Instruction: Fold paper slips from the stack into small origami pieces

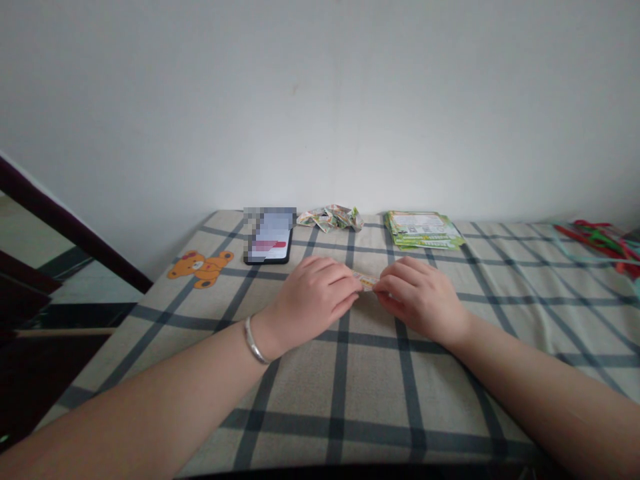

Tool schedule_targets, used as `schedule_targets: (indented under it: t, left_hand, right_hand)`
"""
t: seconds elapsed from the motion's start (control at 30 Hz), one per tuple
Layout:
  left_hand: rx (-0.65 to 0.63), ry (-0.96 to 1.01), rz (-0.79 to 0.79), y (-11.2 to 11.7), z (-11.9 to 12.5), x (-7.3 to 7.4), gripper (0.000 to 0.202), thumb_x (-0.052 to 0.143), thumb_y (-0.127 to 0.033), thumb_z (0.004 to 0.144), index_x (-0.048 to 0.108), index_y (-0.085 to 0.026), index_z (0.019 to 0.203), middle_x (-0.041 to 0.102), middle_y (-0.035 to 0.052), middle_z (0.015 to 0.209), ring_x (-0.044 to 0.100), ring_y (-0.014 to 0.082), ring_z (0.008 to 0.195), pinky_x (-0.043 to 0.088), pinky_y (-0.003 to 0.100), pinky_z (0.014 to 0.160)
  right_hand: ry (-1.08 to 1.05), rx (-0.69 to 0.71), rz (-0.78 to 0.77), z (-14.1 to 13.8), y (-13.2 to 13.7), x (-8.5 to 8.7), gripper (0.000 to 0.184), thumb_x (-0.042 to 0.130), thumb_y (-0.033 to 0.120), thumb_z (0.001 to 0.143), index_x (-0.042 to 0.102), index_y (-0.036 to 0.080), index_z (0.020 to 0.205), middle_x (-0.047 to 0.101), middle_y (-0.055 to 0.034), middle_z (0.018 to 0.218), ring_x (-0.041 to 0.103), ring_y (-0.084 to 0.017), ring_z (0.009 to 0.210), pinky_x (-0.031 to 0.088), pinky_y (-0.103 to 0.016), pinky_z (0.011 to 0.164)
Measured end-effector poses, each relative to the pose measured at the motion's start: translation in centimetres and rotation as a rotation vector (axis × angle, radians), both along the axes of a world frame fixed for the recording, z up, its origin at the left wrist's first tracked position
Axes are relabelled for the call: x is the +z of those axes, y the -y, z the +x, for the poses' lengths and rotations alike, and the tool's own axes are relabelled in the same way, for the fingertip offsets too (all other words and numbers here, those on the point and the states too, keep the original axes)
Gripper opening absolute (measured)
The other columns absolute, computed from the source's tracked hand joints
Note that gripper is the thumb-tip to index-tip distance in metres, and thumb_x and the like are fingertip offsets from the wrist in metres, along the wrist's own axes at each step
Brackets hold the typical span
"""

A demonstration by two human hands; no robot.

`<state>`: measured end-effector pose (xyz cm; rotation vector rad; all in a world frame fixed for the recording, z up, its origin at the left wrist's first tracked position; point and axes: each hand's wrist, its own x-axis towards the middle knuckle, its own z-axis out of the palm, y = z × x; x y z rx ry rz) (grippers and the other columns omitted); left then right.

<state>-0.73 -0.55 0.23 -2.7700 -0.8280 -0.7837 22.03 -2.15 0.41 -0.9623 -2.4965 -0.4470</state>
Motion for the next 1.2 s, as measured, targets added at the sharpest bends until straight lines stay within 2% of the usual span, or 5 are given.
schedule_targets:
  t: [0.2, 0.4, 0.63, 0.9, 1.2]
  left_hand:
    - [0.02, -0.085, 0.047, 0.2, 0.1, -0.1, 0.007, 0.057, -0.021, 0.09, 0.063, -0.019, 0.093, 0.065, 0.0024, 0.096, 0.057, 0.0193, 0.09, 0.043, 0.035, 0.077]
    - [0.023, -0.138, 0.072, 0.1, 0.2, -0.2, 0.008, 0.056, -0.019, 0.089, 0.062, -0.017, 0.084, 0.063, 0.0029, 0.084, 0.059, 0.0178, 0.079, 0.046, 0.032, 0.07]
    - [0.043, -0.119, -0.025, -0.5, -0.2, -0.7, 0.007, 0.057, -0.016, 0.087, 0.06, -0.018, 0.093, 0.064, 0.0023, 0.092, 0.06, 0.0182, 0.083, 0.048, 0.032, 0.072]
    - [-0.022, -0.094, -0.075, -1.1, -0.2, -0.5, 0.005, 0.058, -0.016, 0.088, 0.062, -0.017, 0.089, 0.066, 0.0018, 0.091, 0.06, 0.0183, 0.088, 0.047, 0.035, 0.084]
    - [0.027, -0.125, -0.163, -1.0, -0.1, -0.7, 0.009, 0.056, -0.015, 0.089, 0.064, -0.019, 0.087, 0.059, 0.0017, 0.085, 0.056, 0.0176, 0.083, 0.046, 0.032, 0.076]
  right_hand:
    - [0.027, 0.056, -0.027, -0.1, 0.0, -0.3, 0.019, 0.049, 0.027, 0.095, 0.065, 0.019, 0.087, 0.066, -0.0062, 0.085, 0.053, -0.019, 0.078, 0.042, -0.031, 0.067]
    - [-0.002, 0.106, -0.101, -0.1, 0.0, -0.3, 0.016, 0.05, 0.025, 0.094, 0.065, 0.02, 0.096, 0.067, -0.0059, 0.091, 0.057, -0.019, 0.082, 0.044, -0.031, 0.072]
    - [-0.008, 0.084, -0.223, 0.5, -0.6, -0.2, 0.013, 0.055, 0.015, 0.086, 0.063, 0.019, 0.095, 0.067, -0.0054, 0.094, 0.058, -0.02, 0.087, 0.046, -0.032, 0.075]
    - [0.01, 0.143, -0.229, 0.7, -1.3, -0.2, 0.017, 0.05, 0.021, 0.093, 0.066, 0.019, 0.1, 0.07, -0.007, 0.1, 0.061, -0.02, 0.096, 0.05, -0.034, 0.082]
    - [0.033, 0.217, -0.239, 0.4, -0.9, -0.3, 0.021, 0.049, 0.029, 0.096, 0.067, 0.019, 0.101, 0.071, -0.0064, 0.098, 0.062, -0.018, 0.096, 0.05, -0.032, 0.082]
